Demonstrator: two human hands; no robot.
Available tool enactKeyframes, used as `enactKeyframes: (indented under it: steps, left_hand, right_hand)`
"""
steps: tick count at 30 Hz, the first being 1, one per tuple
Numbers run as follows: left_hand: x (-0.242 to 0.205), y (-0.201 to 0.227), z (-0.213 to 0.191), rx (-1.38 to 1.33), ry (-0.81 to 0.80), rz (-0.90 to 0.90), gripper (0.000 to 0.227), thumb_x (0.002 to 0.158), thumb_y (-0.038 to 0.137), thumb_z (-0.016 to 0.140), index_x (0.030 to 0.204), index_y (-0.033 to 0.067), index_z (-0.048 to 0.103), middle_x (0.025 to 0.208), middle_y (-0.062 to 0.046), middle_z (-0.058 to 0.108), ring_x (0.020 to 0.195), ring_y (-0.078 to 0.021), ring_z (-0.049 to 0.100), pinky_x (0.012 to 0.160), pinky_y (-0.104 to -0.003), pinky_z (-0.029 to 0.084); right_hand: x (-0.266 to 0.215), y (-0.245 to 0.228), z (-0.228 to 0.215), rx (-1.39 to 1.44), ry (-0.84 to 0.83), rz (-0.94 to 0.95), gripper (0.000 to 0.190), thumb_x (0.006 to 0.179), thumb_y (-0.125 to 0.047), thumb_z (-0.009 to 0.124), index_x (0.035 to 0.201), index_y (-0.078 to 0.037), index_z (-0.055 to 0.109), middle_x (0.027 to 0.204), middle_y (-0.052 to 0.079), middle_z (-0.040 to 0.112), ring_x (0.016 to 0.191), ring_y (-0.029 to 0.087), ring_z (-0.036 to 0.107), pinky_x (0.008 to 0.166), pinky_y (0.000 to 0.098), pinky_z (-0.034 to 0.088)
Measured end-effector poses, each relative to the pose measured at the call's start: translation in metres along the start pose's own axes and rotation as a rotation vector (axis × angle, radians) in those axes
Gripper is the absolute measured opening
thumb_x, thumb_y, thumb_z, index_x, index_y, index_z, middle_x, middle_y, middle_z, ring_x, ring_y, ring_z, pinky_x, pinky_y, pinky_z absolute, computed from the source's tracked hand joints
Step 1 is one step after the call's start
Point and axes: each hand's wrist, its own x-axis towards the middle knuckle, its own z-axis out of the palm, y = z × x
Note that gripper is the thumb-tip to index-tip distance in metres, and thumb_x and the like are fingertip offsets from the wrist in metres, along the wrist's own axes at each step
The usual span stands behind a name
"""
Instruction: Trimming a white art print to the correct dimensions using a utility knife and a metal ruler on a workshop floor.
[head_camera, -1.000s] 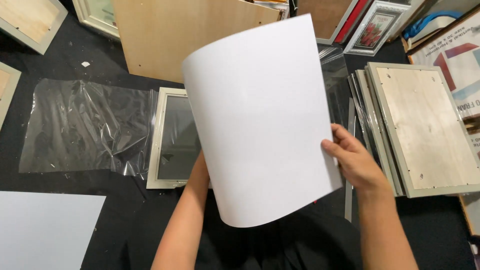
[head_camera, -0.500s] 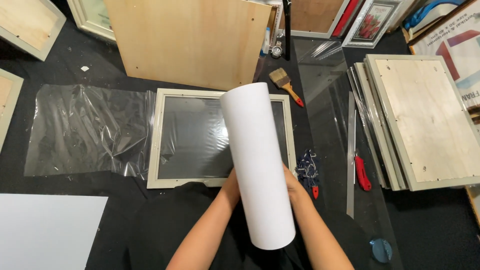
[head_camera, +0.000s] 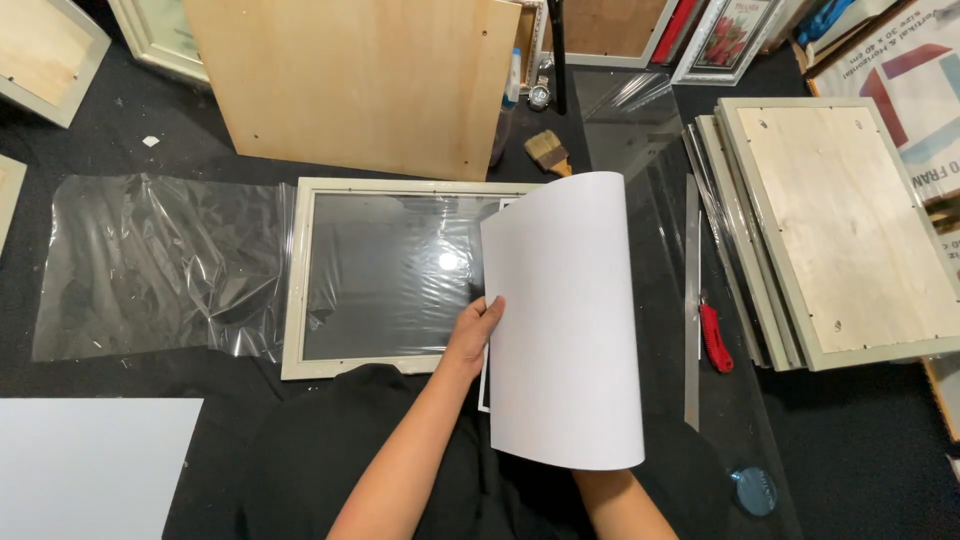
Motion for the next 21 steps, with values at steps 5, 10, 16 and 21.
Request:
enactKeyframes:
  steps: [5,10,16,21]
  left_hand:
    - [-0.006,0.054,0.028,0.392,0.122,0.156,0.034,0.079,0.046,0.090,0.094,0.0187,0.074,0.083,-0.001,0.075,0.075,-0.0133,0.069,0.069,-0.029,0.058]
    - [-0.026,0.120,0.063,0.876,0.106,0.644,0.043,0.072,0.047,0.093,0.082,0.0141,0.066,0.083,-0.002,0.063,0.084,-0.0201,0.063,0.079,-0.033,0.051]
    - [-0.024,0.123,0.098,1.869,0.045,1.263,0.041,0.069,0.049,0.084,0.088,0.0202,0.062,0.087,0.008,0.055,0.076,-0.0206,0.067,0.067,-0.037,0.052]
    - [-0.043,0.098,0.118,1.961,0.065,1.739,0.014,0.074,0.018,0.076,0.075,0.0225,0.062,0.076,0.004,0.051,0.059,-0.0214,0.059,0.064,-0.037,0.045]
  right_hand:
    - [0.005,-0.006,-0.028,0.023,0.155,-0.028,0.031,0.098,-0.017,0.057,0.129,-0.015,0.061,0.100,0.003,0.065,0.084,0.015,0.067,0.071,0.0267,0.056]
    - [0.007,-0.031,-0.059,0.043,0.284,-0.052,0.028,0.097,-0.017,0.057,0.125,-0.013,0.063,0.096,0.001,0.065,0.081,0.014,0.066,0.069,0.0245,0.055]
    - [-0.090,-0.178,-0.002,-0.640,0.299,-1.037,0.019,0.105,-0.008,0.066,0.123,-0.005,0.066,0.105,0.015,0.060,0.094,0.030,0.061,0.079,0.0388,0.050]
    - [-0.112,-0.187,0.076,-1.150,-0.073,-1.493,0.014,0.083,-0.025,0.081,0.095,-0.023,0.074,0.132,0.000,0.063,0.129,0.031,0.054,0.110,0.0454,0.039]
